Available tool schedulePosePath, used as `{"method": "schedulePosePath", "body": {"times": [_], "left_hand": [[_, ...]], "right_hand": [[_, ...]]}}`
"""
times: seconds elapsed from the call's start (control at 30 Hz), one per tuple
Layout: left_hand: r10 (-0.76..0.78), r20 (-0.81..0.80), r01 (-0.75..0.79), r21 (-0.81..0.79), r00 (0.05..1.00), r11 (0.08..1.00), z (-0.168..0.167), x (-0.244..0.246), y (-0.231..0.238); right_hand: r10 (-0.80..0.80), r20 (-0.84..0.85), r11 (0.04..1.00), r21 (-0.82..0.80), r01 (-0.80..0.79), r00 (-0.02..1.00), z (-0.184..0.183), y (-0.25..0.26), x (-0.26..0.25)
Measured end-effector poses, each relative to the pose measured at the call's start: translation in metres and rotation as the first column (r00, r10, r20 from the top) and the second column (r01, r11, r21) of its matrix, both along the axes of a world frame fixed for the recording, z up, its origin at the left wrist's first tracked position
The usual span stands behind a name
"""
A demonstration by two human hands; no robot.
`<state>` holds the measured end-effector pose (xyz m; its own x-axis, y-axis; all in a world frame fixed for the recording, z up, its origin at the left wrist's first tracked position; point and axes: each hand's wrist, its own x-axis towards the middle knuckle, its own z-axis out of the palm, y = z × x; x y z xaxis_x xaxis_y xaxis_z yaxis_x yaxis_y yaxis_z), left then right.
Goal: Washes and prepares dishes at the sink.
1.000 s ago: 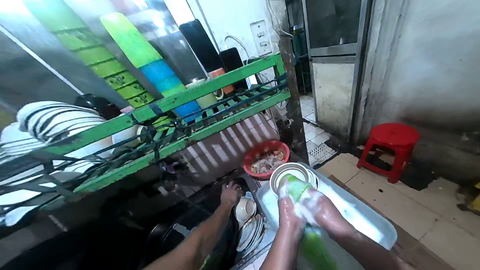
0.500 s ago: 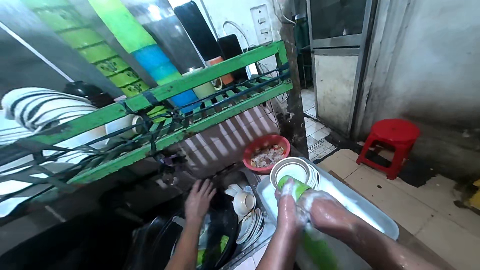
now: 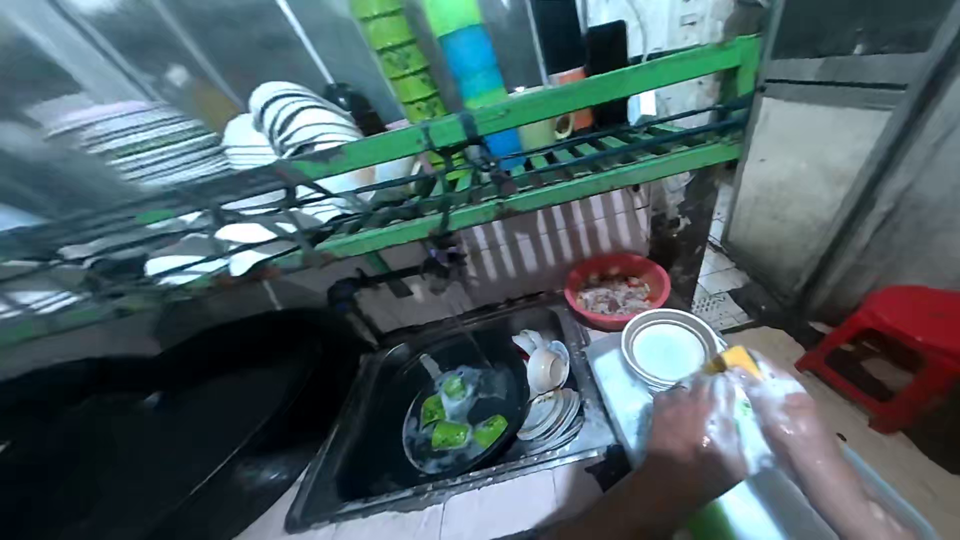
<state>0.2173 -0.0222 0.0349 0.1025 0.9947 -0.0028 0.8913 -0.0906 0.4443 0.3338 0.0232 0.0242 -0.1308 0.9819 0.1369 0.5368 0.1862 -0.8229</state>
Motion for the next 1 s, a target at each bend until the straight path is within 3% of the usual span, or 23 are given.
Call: {"method": "schedulePosePath", "body": {"times": [0.07, 0.13, 0.2, 0.3, 0.43, 0.5, 0.57, 0.67, 0.73, 0.8, 0.83, 0.9, 0.97, 1.0], "left_hand": [[0.001, -0.033, -0.002, -0.044, 0.999, 0.999, 0.008, -0.012, 0.004], [0.091, 0.049, -0.088, -0.074, 0.995, 0.993, 0.013, -0.031, 0.007], [0.200, 0.179, -0.209, 0.035, 0.963, 0.977, 0.005, -0.060, 0.010], [0.323, 0.278, -0.377, 0.169, 0.905, 0.910, -0.006, -0.122, 0.008], [0.536, 0.042, -0.529, 0.245, 0.843, 0.812, -0.035, -0.224, 0.004], [0.585, -0.003, -0.559, 0.288, 0.811, 0.777, -0.044, -0.248, 0.001], [0.553, -0.014, -0.526, 0.287, 0.833, 0.800, -0.033, -0.231, 0.005], [0.302, -0.036, -0.291, 0.186, 0.953, 0.939, -0.012, -0.158, 0.011], [0.093, -0.004, -0.093, -0.094, 0.996, 0.991, -0.009, -0.105, 0.012], [-0.073, -0.118, 0.030, -0.329, 0.990, 0.944, -0.016, -0.064, 0.015], [-0.122, -0.186, 0.030, -0.433, 0.975, 0.901, -0.022, -0.049, 0.016], [-0.166, -0.212, 0.031, -0.526, 0.963, 0.850, -0.039, -0.034, 0.021], [-0.214, -0.055, 0.148, -0.557, 0.975, 0.817, -0.046, -0.033, 0.024], [-0.234, 0.070, 0.232, -0.564, 0.970, 0.793, -0.041, -0.034, 0.025]], "right_hand": [[0.054, 0.076, 0.970, 0.231, -0.070, 0.996, -0.014, -0.011, -0.006], [0.147, 0.143, 0.882, 0.429, -0.195, 0.979, -0.020, -0.023, -0.013], [0.253, 0.194, 0.823, 0.471, -0.317, 0.948, -0.020, -0.032, -0.011], [0.310, 0.219, 0.905, 0.230, -0.358, 0.925, -0.025, -0.033, 0.015], [0.263, 0.388, 0.961, -0.026, -0.275, 0.883, -0.040, -0.015, 0.062], [0.254, 0.508, 0.967, -0.104, -0.234, 0.823, -0.039, -0.014, 0.063], [0.267, 0.612, 0.962, -0.128, -0.240, 0.744, -0.043, -0.014, 0.060], [0.389, 0.705, 0.921, -0.300, -0.248, 0.593, -0.046, -0.014, 0.055], [0.443, 0.734, 0.896, -0.366, -0.249, 0.514, -0.047, -0.013, 0.051], [0.460, 0.741, 0.888, -0.383, -0.256, 0.489, -0.045, -0.012, 0.049], [0.452, 0.730, 0.892, -0.366, -0.265, 0.512, -0.044, -0.012, 0.049], [0.385, 0.637, 0.923, -0.249, -0.294, 0.668, -0.045, -0.011, 0.056], [0.335, 0.393, 0.941, -0.179, -0.286, 0.856, -0.048, -0.010, 0.062], [0.330, 0.230, 0.933, -0.224, -0.280, 0.916, -0.047, -0.010, 0.063]]}}
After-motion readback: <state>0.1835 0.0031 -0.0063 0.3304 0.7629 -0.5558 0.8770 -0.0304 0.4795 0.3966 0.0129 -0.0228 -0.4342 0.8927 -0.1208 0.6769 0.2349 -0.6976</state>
